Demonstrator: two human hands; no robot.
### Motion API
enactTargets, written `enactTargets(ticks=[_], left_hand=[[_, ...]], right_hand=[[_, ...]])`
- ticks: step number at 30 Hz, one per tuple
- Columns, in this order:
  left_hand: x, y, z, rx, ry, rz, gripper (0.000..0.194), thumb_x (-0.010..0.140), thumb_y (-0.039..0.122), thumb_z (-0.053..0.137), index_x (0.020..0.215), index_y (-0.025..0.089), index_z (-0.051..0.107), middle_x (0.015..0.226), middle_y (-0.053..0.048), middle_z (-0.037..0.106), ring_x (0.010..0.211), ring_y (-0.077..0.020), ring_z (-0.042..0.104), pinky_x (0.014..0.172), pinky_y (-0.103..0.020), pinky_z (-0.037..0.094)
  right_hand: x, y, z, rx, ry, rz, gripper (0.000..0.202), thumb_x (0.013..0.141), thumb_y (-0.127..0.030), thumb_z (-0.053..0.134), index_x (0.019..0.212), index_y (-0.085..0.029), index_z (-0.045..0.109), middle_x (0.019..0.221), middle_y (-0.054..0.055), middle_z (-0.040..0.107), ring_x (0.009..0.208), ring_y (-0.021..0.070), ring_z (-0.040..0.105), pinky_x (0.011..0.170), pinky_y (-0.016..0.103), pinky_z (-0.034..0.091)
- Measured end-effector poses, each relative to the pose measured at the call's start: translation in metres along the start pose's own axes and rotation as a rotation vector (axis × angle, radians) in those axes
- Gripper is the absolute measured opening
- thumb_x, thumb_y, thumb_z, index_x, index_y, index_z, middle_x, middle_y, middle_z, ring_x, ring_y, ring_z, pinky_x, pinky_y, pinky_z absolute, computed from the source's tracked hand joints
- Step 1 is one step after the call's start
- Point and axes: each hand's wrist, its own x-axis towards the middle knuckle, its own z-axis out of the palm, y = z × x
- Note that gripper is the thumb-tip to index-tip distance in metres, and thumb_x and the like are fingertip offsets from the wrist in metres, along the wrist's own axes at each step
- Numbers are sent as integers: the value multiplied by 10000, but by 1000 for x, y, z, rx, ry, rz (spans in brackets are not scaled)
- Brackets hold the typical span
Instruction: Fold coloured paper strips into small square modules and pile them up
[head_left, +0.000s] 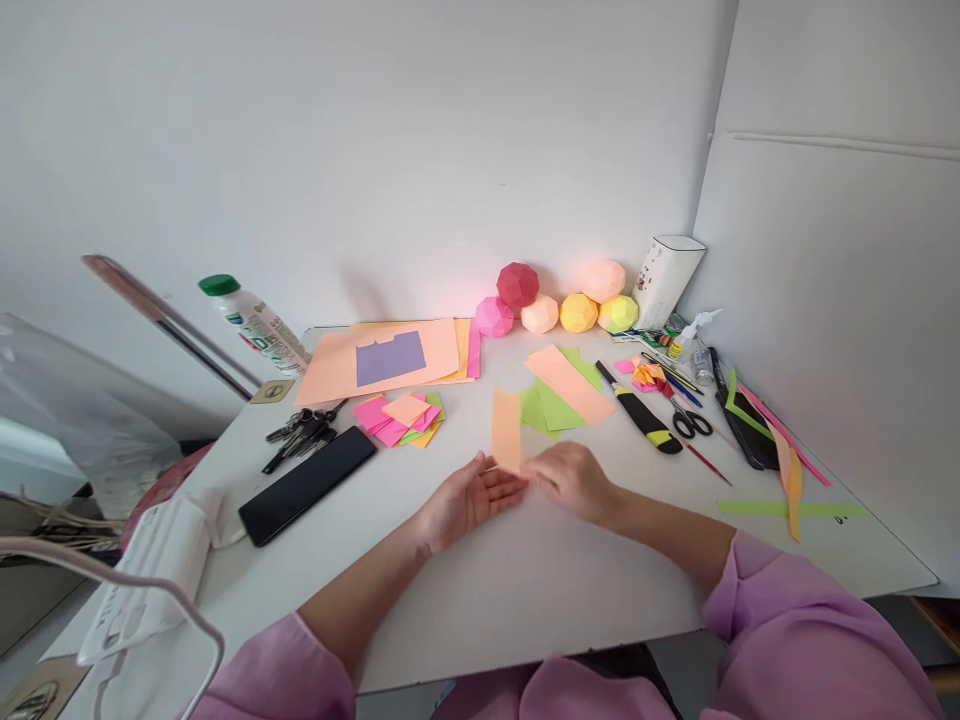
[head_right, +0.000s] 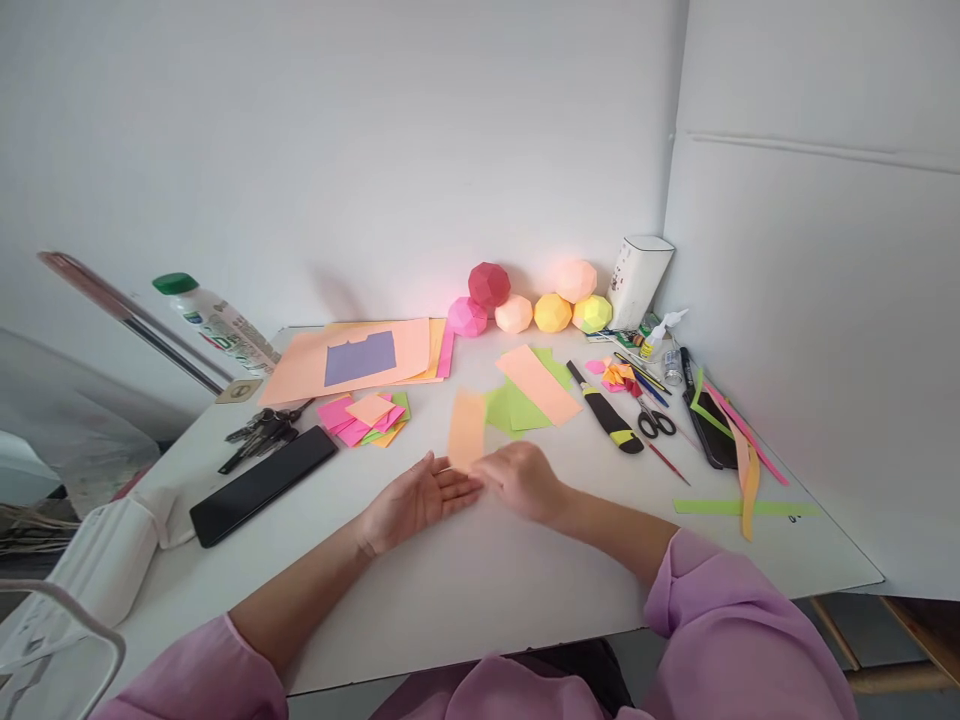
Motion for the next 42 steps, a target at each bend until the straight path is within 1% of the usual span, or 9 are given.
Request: enactTargets(ticks=[3,7,13,24,28,31,34,36,42], left_hand=[[-4,-2,6,52,34,-51,396,797,408,523,1070,129,590,1079,-154,637,1011,-275,587,858,-395,446],[-3,-1,3,125,102,-6,361,758,325,585,1048,111,607,1030,-150,660,954,-278,611,777,-366,477],[2,-3,-3,137,128,37,307,757,301,605,1004,120,621,953,-129,682,852,-228,639,759,-334,486],[-5,0,-1,272,116,-30,242,660,349,699,754,126,706,625,-42,643,578,-143,559,574,-257,429],[-5,-2,-2,275,131,5,221,640,342,718,702,130,711,629,-43,668,584,-152,578,592,-276,434],[-3,-3,-3,239,160,94,226,664,343,704,753,136,711,727,-67,704,676,-191,624,663,-316,464],[-2,-2,-6,130,212,194,178,655,312,718,731,152,703,728,-54,712,667,-188,640,667,-322,485],[-2,-2,-7,79,226,215,154,663,300,715,720,158,698,700,-43,710,639,-177,642,645,-314,493],[-6,-3,-2,136,221,226,138,678,299,703,699,162,696,637,-13,694,572,-149,611,568,-288,479]], right_hand=[[-8,-25,9,105,-168,-85,252,859,-294,439,753,-170,632,609,20,570,562,120,459,584,250,351],[-8,-33,4,467,-324,220,217,835,-323,479,901,-147,586,609,-24,491,546,89,410,503,200,326],[2,-24,-6,817,-272,454,330,734,-450,608,723,-135,511,647,-24,470,578,80,407,517,200,316],[4,-26,-16,686,-71,474,419,643,-452,684,585,-175,376,508,-79,314,466,53,257,423,198,195],[4,-34,-20,503,27,333,364,720,-406,636,558,-177,405,508,-59,336,475,73,287,437,220,244],[2,-45,-22,335,41,45,274,792,-337,573,577,-181,506,550,-17,463,535,106,401,544,259,354],[-3,-53,-21,305,-172,-327,243,779,-325,597,581,-193,545,612,14,562,600,126,478,648,285,399],[-7,-53,-18,351,-265,-390,249,776,-336,599,583,-192,536,605,16,561,590,123,488,616,267,405],[-6,-49,-12,345,98,158,331,680,-381,682,867,-183,494,786,30,506,637,120,465,527,235,384]])
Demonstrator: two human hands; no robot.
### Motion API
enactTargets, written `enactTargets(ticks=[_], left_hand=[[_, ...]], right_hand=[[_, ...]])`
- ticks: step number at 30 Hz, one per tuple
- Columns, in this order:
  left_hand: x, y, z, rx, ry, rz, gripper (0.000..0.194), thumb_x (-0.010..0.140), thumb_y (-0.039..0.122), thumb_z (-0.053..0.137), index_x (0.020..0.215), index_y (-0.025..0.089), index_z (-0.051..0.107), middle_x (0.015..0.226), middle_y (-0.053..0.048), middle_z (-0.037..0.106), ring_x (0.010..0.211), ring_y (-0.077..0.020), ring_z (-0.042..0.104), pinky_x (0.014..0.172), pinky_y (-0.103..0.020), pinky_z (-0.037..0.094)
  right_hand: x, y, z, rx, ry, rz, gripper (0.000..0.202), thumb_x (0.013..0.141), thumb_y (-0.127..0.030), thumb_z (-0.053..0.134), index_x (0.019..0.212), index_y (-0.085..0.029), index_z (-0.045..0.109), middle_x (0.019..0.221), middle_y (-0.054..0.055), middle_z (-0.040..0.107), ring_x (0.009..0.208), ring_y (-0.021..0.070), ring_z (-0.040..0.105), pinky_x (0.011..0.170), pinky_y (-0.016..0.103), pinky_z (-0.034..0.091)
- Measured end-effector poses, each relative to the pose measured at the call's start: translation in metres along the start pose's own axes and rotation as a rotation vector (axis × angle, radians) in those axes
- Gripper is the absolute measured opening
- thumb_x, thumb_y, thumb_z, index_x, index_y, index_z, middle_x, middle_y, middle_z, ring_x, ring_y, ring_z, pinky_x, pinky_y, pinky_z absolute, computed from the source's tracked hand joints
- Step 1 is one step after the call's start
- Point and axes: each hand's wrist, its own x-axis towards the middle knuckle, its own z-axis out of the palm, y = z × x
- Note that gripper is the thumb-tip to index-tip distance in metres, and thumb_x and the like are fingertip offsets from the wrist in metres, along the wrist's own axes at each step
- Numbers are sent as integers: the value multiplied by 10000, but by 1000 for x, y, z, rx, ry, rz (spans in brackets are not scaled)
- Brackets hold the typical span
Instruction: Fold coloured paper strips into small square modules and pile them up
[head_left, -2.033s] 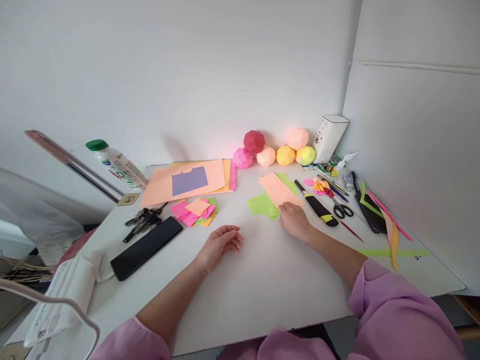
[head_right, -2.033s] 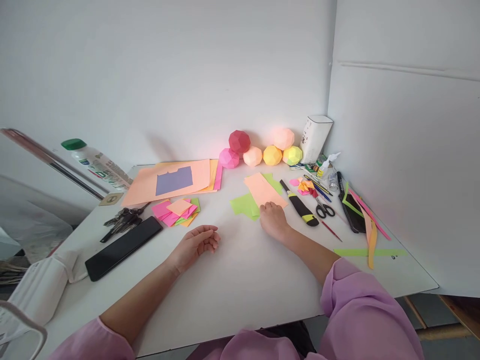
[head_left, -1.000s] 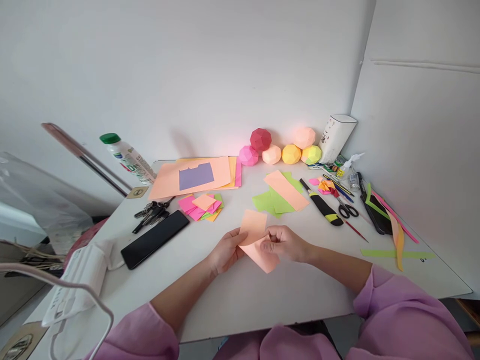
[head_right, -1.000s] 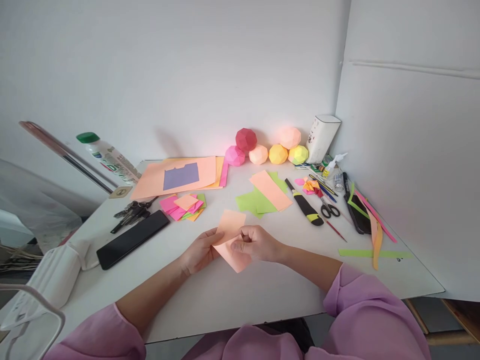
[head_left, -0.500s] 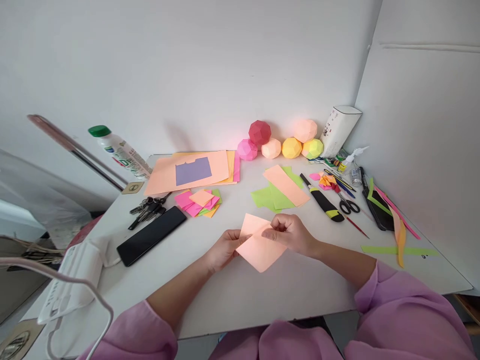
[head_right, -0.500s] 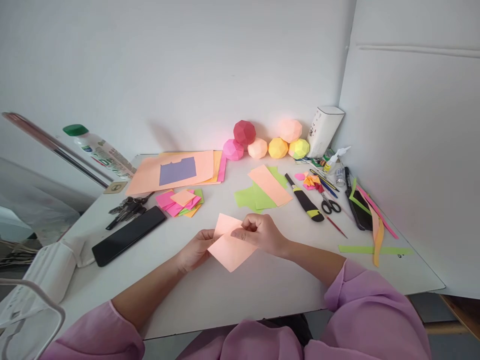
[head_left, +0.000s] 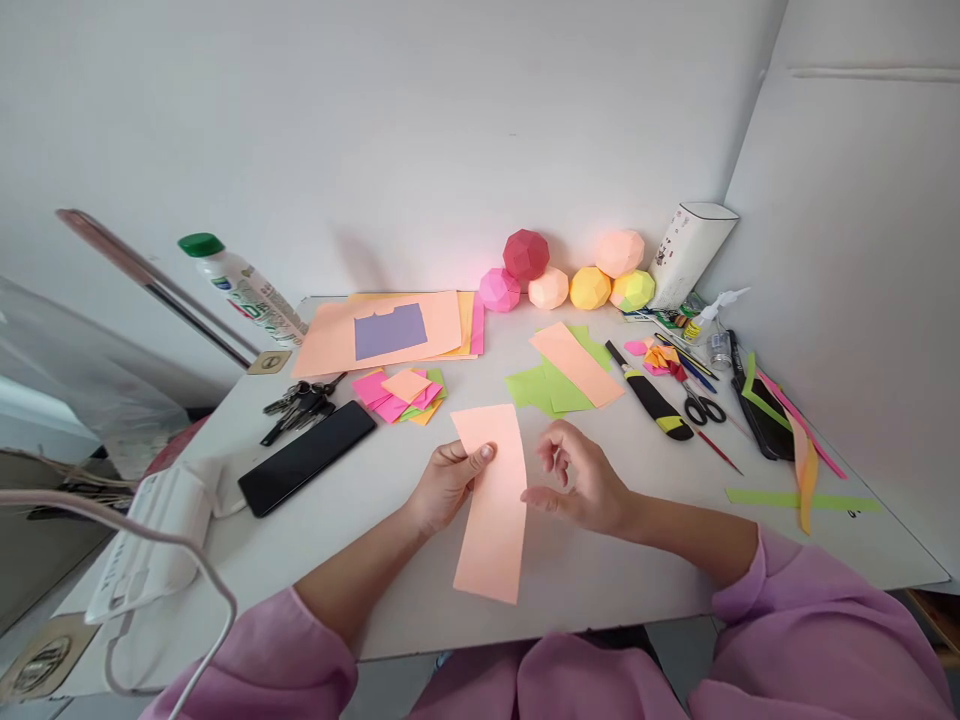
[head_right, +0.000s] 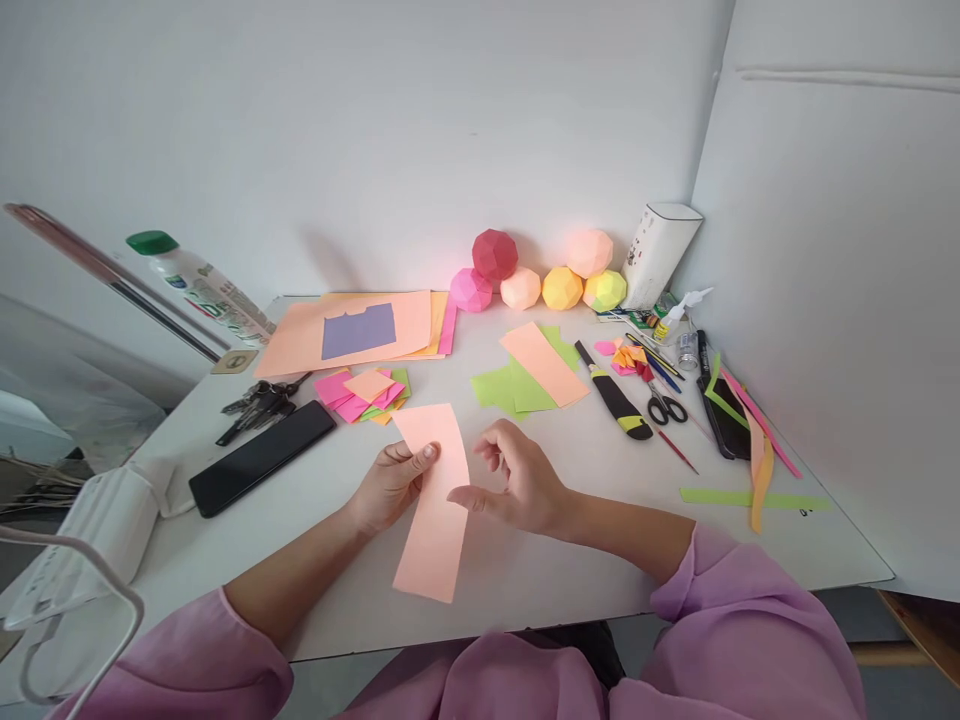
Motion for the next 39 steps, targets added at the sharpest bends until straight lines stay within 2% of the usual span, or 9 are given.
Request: enactTargets(ticks=[3,7,12,17,23,27,30,35,39], left_hand=[[-4,-2,2,100,-43,10,156,697,305,687,685,151,698,626,-8,684,559,-131,588,565,-272,465],[-9,-5,3,182,-133,36,205,751,324,631,702,140,706,697,-34,699,642,-147,604,642,-282,467],[-11,-2,5,269,-218,37,185,769,301,612,754,144,707,772,-50,710,741,-172,618,740,-309,461],[-12,1,4,337,-210,42,190,729,294,650,604,151,653,591,-13,669,570,-130,580,588,-258,439],[-11,2,-4,357,-160,119,567,826,482,436,375,150,520,301,2,453,298,-81,413,387,-229,295],[-9,5,5,103,-422,-171,727,749,703,274,792,97,673,694,-142,680,628,-253,642,497,-316,447],[-7,6,11,-103,-313,-193,623,777,645,339,1015,134,605,935,-134,670,833,-263,634,706,-370,480],[-1,4,6,17,-16,-37,280,768,356,589,943,138,610,859,-86,681,738,-210,629,688,-337,473],[2,-5,2,63,-15,-18,256,719,313,653,924,163,621,859,-54,689,787,-216,626,704,-336,472]], right_hand=[[4,-1,0,66,-82,164,433,713,-414,637,1036,-187,460,955,64,518,708,125,489,516,213,386],[7,2,-2,150,-181,225,284,814,-406,508,689,-152,510,666,-6,471,576,89,405,504,215,327],[9,5,-6,322,-131,341,388,813,-434,500,560,-173,363,520,-57,295,473,66,281,443,218,230],[11,4,-11,358,-42,333,397,836,-418,482,549,-176,354,498,-57,314,443,65,304,428,221,234],[11,0,-16,94,278,-84,256,838,-300,521,614,-176,512,601,5,511,572,123,484,538,270,412],[12,1,-10,86,91,-524,145,857,-223,487,846,-173,622,852,100,657,853,202,586,733,364,485],[11,7,0,77,-49,-639,139,855,-213,492,842,-163,621,778,98,664,889,204,582,762,366,483],[4,17,10,22,-137,-312,223,849,-246,489,647,-163,534,620,31,551,615,131,504,598,279,438],[2,24,12,19,-51,76,283,832,-300,490,587,-176,421,600,-23,407,549,95,385,509,231,349]])
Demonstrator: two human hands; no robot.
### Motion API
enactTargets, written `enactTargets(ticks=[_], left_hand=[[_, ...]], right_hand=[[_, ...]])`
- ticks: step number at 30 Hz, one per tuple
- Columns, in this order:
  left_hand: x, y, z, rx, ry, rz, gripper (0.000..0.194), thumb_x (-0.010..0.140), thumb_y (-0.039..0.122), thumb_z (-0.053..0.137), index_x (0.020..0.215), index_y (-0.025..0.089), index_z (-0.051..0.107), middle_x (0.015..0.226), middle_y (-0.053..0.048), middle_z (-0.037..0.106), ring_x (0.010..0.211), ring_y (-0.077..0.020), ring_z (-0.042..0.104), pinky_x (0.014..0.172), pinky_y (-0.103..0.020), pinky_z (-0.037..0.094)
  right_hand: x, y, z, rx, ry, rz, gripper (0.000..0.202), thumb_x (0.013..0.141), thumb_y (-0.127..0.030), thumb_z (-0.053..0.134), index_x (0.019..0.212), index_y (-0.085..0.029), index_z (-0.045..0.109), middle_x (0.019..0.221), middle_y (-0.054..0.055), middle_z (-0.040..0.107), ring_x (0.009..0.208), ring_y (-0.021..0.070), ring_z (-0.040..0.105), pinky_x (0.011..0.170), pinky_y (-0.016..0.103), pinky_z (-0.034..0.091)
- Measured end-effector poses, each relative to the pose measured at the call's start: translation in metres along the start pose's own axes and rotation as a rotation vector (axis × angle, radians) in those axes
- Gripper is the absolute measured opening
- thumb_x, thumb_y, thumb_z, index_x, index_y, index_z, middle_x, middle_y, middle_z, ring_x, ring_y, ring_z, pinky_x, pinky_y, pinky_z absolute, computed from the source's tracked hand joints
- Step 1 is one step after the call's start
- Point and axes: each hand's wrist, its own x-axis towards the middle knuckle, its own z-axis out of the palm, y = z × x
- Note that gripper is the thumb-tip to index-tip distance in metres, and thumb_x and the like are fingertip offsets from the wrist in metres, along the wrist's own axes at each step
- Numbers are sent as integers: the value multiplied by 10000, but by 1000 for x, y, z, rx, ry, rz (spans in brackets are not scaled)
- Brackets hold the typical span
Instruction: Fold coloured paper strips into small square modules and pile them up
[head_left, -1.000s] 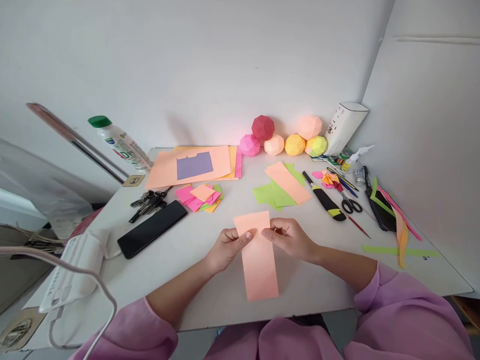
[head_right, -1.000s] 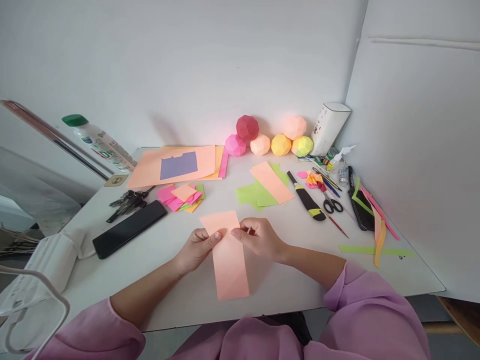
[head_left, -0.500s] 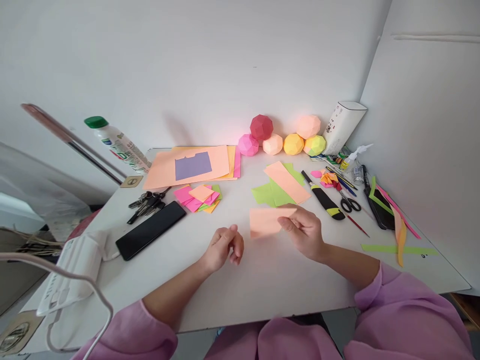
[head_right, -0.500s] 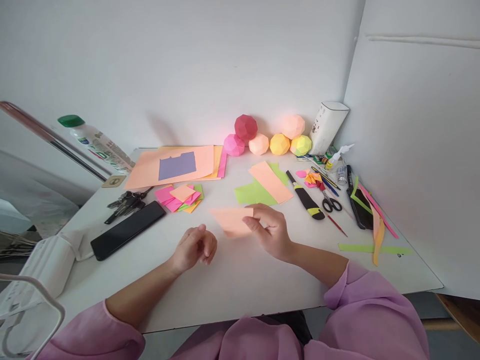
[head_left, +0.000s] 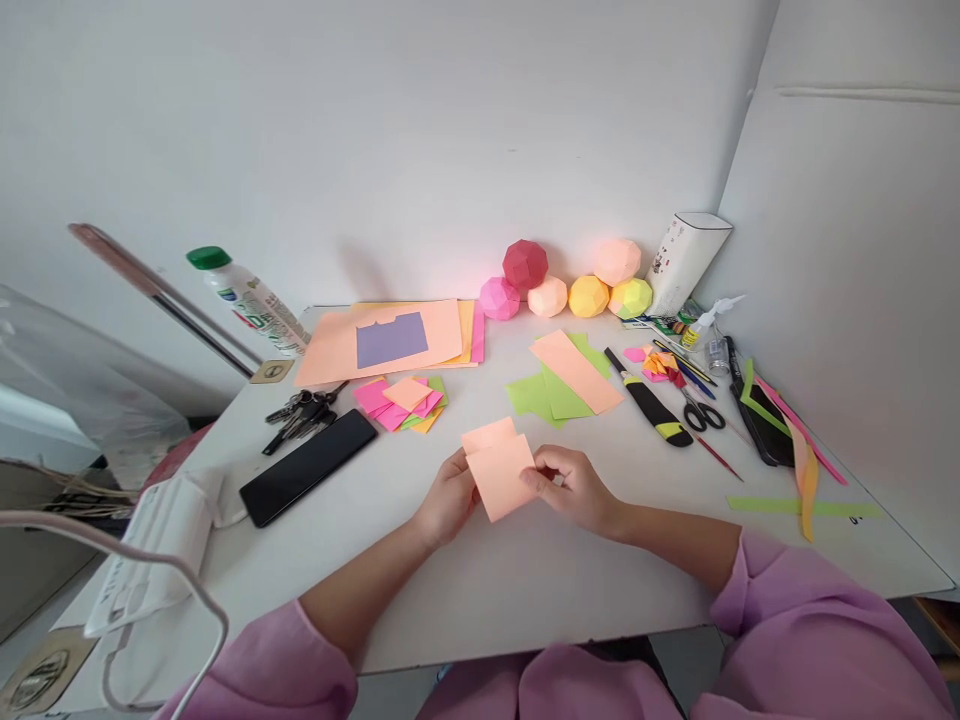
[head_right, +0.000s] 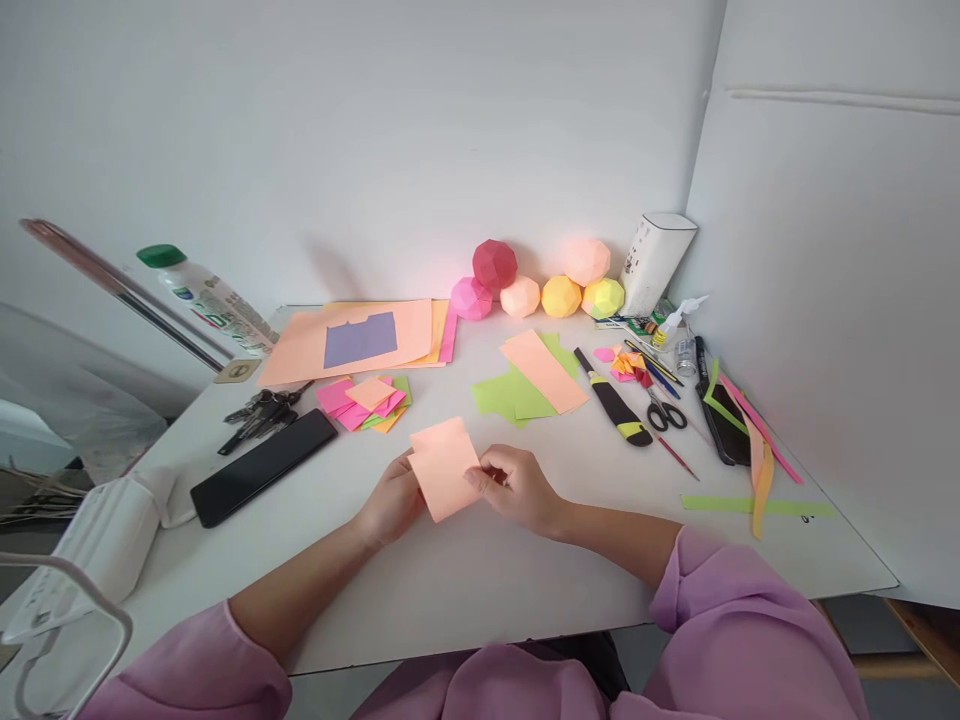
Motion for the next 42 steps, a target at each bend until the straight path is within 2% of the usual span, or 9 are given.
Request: enactTargets(ticks=[5,7,11,16,19,21,26,32,42], left_hand=[[-2,-4,2,-139,-177,-25,534,827,574,352,1146,194,548,1151,-110,608,1111,-273,515,910,-414,407],[-3,-3,4,-93,-214,-5,514,825,542,402,1198,205,510,1179,-112,592,1142,-277,492,937,-419,387],[-7,-2,5,70,-191,-11,411,816,367,544,1198,224,503,1170,-91,602,1098,-267,526,884,-392,427],[-9,1,9,138,-240,-45,407,813,404,527,1152,179,550,1123,-111,623,1011,-258,574,832,-376,452],[-9,2,10,210,-267,-79,399,796,428,538,1092,167,596,1056,-106,651,937,-245,601,804,-361,457],[-9,1,10,280,-237,-76,383,782,442,548,1027,158,623,991,-95,670,883,-233,612,761,-342,464],[-3,-1,4,339,-19,23,311,713,426,632,871,161,593,800,-43,682,732,-173,612,619,-270,454],[2,-4,-1,301,-33,26,297,722,426,623,814,149,570,758,-35,656,698,-144,590,612,-251,441],[0,-2,1,339,-28,13,311,747,441,589,845,145,593,773,-47,656,702,-147,584,621,-254,448]], right_hand=[[3,7,1,14,35,158,313,793,-332,517,572,-181,355,634,-29,360,567,94,351,515,228,322],[3,7,1,22,42,179,329,787,-349,519,573,-185,331,607,-39,332,553,93,330,504,229,300],[3,8,1,42,29,211,385,766,-393,547,576,-193,280,565,-56,279,529,89,284,481,229,256],[6,10,-2,169,71,243,316,734,-425,599,747,-198,380,665,-45,380,573,91,360,524,223,324],[8,13,-3,219,-10,239,285,774,-438,551,762,-184,421,663,-38,387,580,92,372,524,219,322],[7,16,-3,182,-54,225,299,800,-432,517,682,-173,425,611,-44,357,557,88,340,506,217,289],[5,26,0,146,-67,245,299,811,-426,500,675,-162,463,606,-41,375,553,87,345,500,213,282],[6,29,1,152,-70,259,326,796,-468,505,687,-161,497,613,-34,424,562,95,395,509,213,320],[6,33,1,196,-69,293,296,784,-449,534,708,-163,518,634,-24,463,600,109,450,522,215,354]])
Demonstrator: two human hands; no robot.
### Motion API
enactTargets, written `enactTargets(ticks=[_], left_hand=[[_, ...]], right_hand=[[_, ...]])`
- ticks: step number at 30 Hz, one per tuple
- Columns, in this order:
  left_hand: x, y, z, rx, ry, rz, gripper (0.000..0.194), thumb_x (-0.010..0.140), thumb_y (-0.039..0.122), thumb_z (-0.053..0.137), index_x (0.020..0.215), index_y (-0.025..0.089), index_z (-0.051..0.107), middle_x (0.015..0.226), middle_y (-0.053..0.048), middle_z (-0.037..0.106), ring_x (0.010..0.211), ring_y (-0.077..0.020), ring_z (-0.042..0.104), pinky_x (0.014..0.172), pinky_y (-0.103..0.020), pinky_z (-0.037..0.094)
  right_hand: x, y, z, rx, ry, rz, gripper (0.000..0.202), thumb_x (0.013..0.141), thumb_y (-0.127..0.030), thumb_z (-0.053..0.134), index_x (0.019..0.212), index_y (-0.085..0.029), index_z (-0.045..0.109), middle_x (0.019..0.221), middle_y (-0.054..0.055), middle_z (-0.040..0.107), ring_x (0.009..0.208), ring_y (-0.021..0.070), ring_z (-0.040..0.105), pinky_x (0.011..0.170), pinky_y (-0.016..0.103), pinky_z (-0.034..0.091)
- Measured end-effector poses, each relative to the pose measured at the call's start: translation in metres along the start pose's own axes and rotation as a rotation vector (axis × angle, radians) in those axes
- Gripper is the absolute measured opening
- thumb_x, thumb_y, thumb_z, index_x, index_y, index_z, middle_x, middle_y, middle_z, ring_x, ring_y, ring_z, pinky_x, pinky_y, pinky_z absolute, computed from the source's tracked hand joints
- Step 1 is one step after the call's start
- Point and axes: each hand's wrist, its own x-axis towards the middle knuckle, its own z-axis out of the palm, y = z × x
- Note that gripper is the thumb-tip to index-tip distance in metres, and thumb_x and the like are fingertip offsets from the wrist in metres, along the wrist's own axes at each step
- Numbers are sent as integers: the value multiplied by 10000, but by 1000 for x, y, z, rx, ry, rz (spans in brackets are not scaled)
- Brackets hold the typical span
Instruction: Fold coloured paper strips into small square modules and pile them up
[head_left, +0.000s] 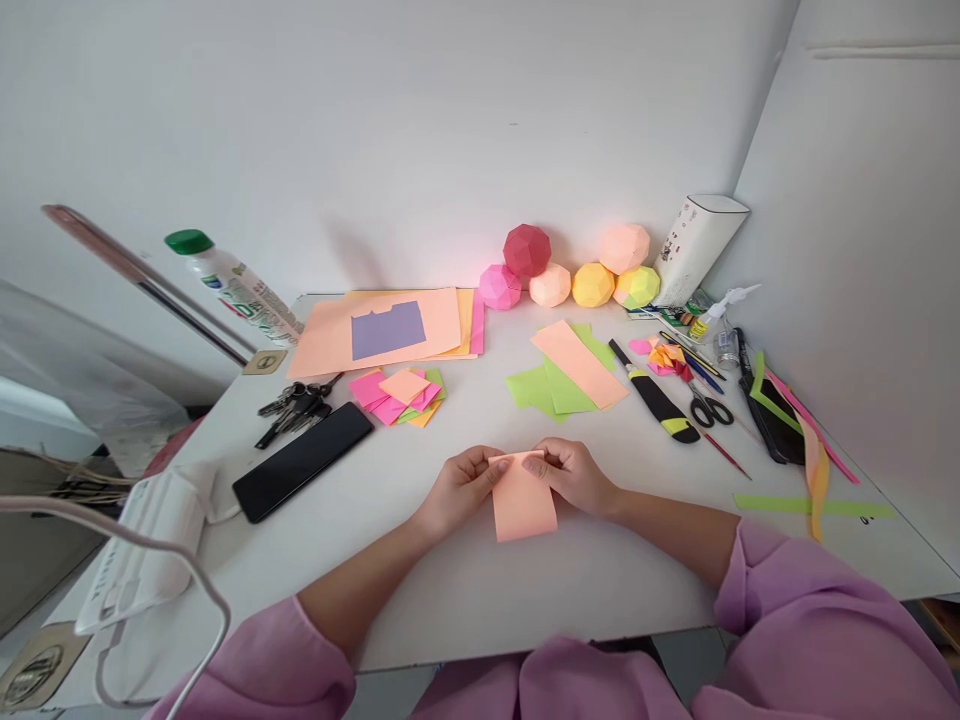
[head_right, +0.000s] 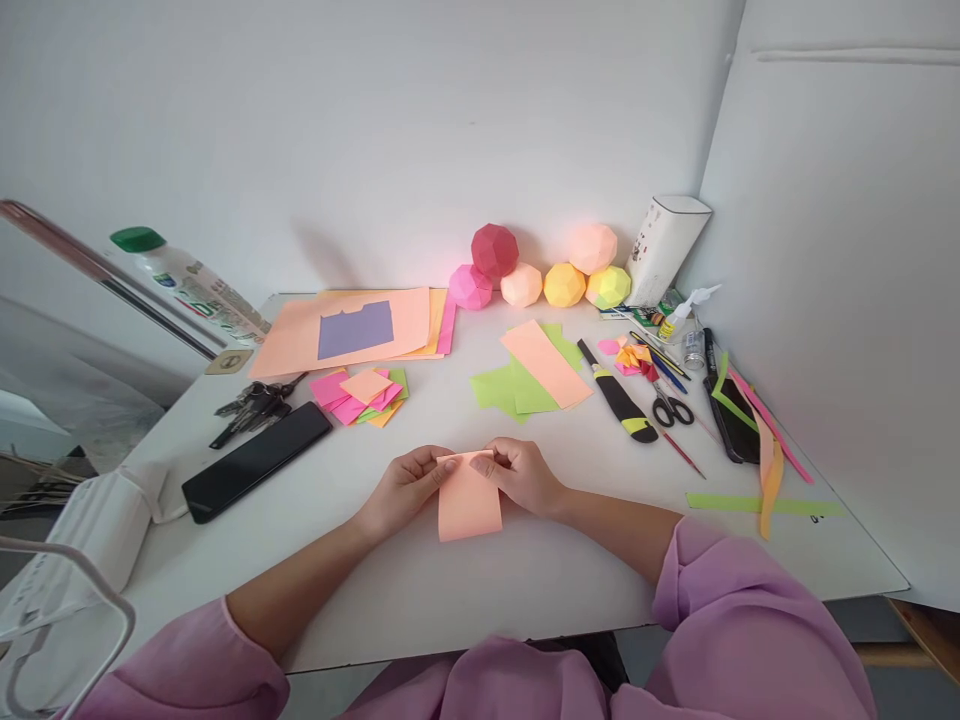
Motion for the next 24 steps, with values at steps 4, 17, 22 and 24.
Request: enactTargets(ticks=[4,17,22,24], left_hand=[[-1,3,0,14,19,-16,332,734,460,594,837,145,604,770,-50,661,703,-159,588,619,-265,455],[-2,1,-2,8,-3,-31,311,759,433,574,864,147,633,792,-56,672,721,-164,583,652,-278,452],[-2,1,-3,-7,-10,-45,290,762,417,579,879,160,647,791,-39,680,714,-153,585,651,-262,445],[-1,0,-4,-15,-15,-42,287,768,411,575,884,159,647,788,-39,680,714,-153,584,651,-261,444]], right_hand=[[0,-2,0,10,3,10,298,778,-450,539,700,-163,520,630,-20,463,595,110,446,515,218,353],[-2,-7,-1,79,-29,27,332,779,-474,532,679,-159,505,621,-20,459,560,95,425,494,214,348],[-2,-8,-2,88,-38,24,333,786,-470,527,670,-159,496,612,-19,457,554,94,417,492,217,342],[-1,-8,-2,96,-41,29,331,786,-465,531,664,-160,491,608,-21,455,551,94,417,490,216,339]])
